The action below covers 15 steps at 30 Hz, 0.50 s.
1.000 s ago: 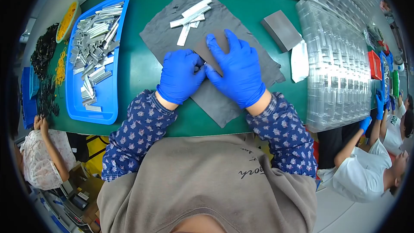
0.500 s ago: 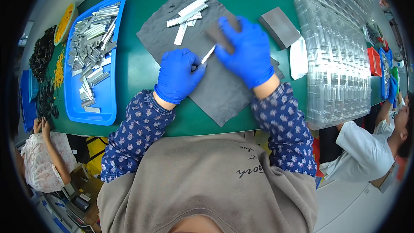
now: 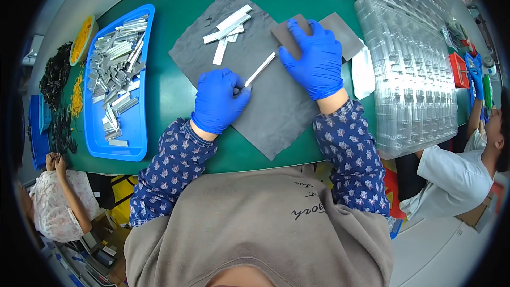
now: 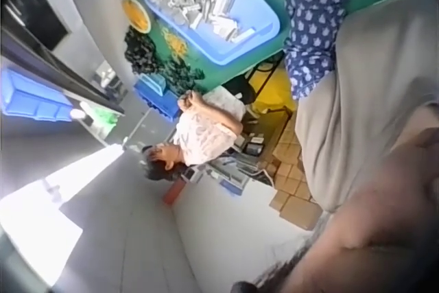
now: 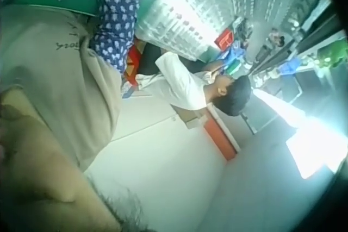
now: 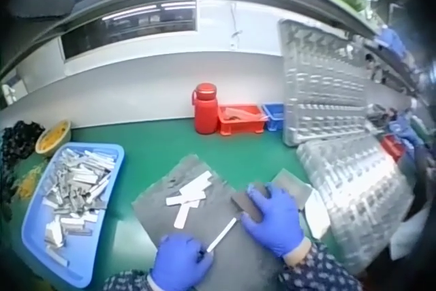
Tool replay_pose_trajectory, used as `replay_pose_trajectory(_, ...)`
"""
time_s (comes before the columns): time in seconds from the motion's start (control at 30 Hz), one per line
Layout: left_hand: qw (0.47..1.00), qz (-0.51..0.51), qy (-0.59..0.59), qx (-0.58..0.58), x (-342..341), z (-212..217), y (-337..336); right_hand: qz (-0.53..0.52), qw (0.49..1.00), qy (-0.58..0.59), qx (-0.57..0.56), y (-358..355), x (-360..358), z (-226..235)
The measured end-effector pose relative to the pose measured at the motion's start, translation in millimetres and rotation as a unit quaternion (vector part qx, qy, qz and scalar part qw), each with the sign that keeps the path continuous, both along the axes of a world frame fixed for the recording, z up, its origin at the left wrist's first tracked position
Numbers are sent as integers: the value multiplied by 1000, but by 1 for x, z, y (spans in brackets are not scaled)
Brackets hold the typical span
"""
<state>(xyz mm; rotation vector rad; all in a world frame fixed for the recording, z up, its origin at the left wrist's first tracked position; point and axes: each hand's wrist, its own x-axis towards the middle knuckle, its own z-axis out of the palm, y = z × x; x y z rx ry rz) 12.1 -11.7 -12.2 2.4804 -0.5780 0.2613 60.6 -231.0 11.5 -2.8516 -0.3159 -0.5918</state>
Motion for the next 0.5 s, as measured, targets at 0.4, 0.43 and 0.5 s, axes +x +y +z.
replay_pose_trajectory(0.4, 979, -138, -121, 85, 58, 31, -8, 62, 967, -16, 248, -21, -6, -1)
replay_pose_trajectory(0.43, 965, -182, -160, 98, 64, 27, -14, 74, 964, -21, 256, -20, -4, -3)
replay_pose_trajectory(0.5, 949, -243, -166, 109, 71, 24, -22, 77, 962, -17, 262, -20, -6, -3)
